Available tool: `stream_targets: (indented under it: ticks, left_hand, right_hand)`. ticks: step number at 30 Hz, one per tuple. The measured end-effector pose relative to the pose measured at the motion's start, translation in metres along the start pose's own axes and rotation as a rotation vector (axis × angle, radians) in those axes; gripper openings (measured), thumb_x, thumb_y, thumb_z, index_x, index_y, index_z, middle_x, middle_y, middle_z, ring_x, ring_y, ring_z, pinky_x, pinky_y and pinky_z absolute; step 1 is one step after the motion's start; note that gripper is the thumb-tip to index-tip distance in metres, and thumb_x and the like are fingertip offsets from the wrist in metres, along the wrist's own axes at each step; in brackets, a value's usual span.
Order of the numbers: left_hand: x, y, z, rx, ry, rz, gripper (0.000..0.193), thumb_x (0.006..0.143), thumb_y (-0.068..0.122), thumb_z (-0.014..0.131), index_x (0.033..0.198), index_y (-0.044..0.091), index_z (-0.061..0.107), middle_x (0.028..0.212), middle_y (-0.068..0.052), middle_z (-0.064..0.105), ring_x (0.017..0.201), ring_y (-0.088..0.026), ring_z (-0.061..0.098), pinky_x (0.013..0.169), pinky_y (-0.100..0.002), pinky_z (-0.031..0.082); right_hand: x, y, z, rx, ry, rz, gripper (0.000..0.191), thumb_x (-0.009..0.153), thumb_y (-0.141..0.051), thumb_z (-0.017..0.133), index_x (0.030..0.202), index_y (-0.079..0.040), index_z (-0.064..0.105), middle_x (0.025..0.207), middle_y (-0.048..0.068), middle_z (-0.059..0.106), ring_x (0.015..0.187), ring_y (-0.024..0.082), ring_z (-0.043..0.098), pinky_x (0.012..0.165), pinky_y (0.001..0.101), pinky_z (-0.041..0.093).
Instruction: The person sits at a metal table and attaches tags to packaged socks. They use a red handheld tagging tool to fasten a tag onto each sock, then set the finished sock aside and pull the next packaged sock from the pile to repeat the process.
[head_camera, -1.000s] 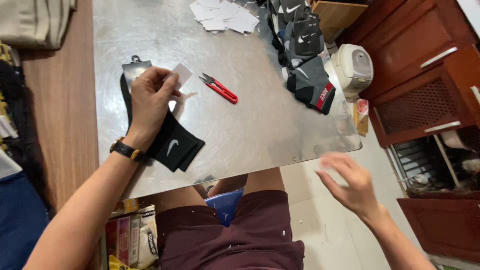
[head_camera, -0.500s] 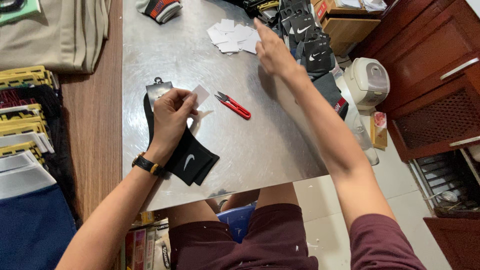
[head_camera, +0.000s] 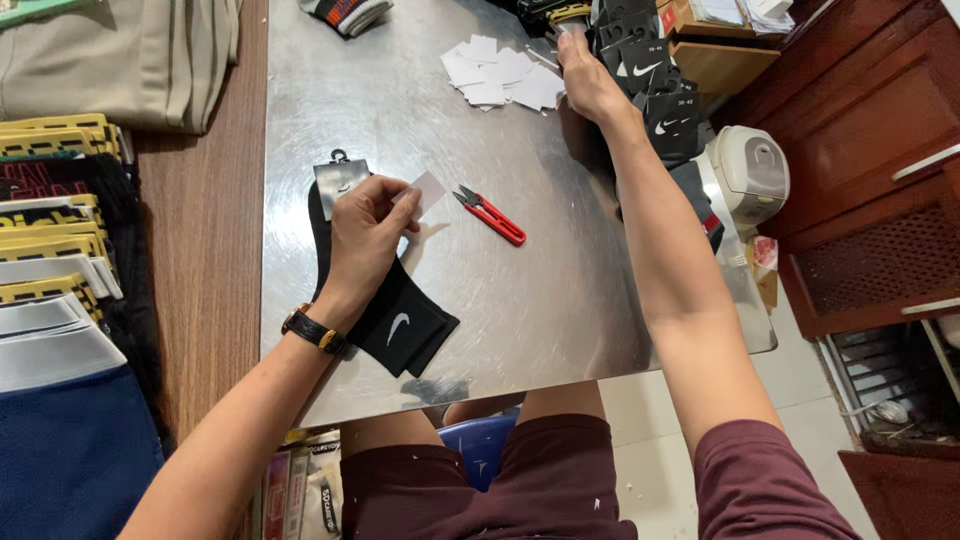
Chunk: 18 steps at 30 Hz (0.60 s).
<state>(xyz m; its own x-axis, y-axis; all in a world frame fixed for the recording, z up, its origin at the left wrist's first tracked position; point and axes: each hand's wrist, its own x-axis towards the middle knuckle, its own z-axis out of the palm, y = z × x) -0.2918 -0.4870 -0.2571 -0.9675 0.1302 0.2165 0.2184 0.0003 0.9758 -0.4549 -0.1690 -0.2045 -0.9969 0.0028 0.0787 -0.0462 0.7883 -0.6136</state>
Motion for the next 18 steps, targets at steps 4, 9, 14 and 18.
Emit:
stream_targets:
  ticks: [4,9,14,18]
  left_hand:
    - [0.0,0.001,0.001,-0.035,0.0,0.011,0.016,0.102,0.015,0.067,0.102,-0.001,0.069,0.086,-0.005,0.072,0.073,-0.008,0.069,0.065,-0.022,0.059]
    - [0.0,0.003,0.001,-0.007,0.007,-0.003,0.016,0.101,0.015,0.067,0.101,-0.001,0.069,0.085,-0.005,0.072,0.072,-0.008,0.07,0.064,-0.022,0.059]
    - [-0.001,0.003,0.001,-0.037,0.001,-0.003,0.016,0.102,0.015,0.067,0.101,0.0,0.069,0.085,-0.004,0.072,0.072,-0.008,0.069,0.065,-0.021,0.058]
    - [0.0,0.003,0.001,-0.026,0.013,-0.004,0.015,0.102,0.014,0.067,0.101,-0.001,0.069,0.085,-0.004,0.072,0.072,-0.008,0.069,0.064,-0.021,0.058]
  right_hand:
    - [-0.002,0.002,0.002,0.067,-0.02,-0.096,0.073,0.106,-0.051,0.017,0.159,-0.001,0.025,0.165,0.018,0.031,0.155,0.029,0.027,0.125,0.0332,0.02]
    - [0.0,-0.005,0.004,0.142,-0.141,-0.099,0.085,0.101,-0.065,0.013,0.157,-0.004,0.03,0.163,0.016,0.038,0.154,0.027,0.029,0.124,0.034,0.018]
    - [-0.005,-0.01,0.012,-0.039,0.04,0.051,0.1,0.094,-0.075,0.005,0.161,-0.006,0.031,0.158,0.024,0.039,0.149,0.038,0.027,0.124,0.0384,0.018]
    - [-0.024,-0.014,0.032,-0.024,-0.013,-0.16,0.112,0.092,-0.078,-0.01,0.156,0.006,0.026,0.159,0.026,0.038,0.155,0.036,0.024,0.127,0.0477,0.003]
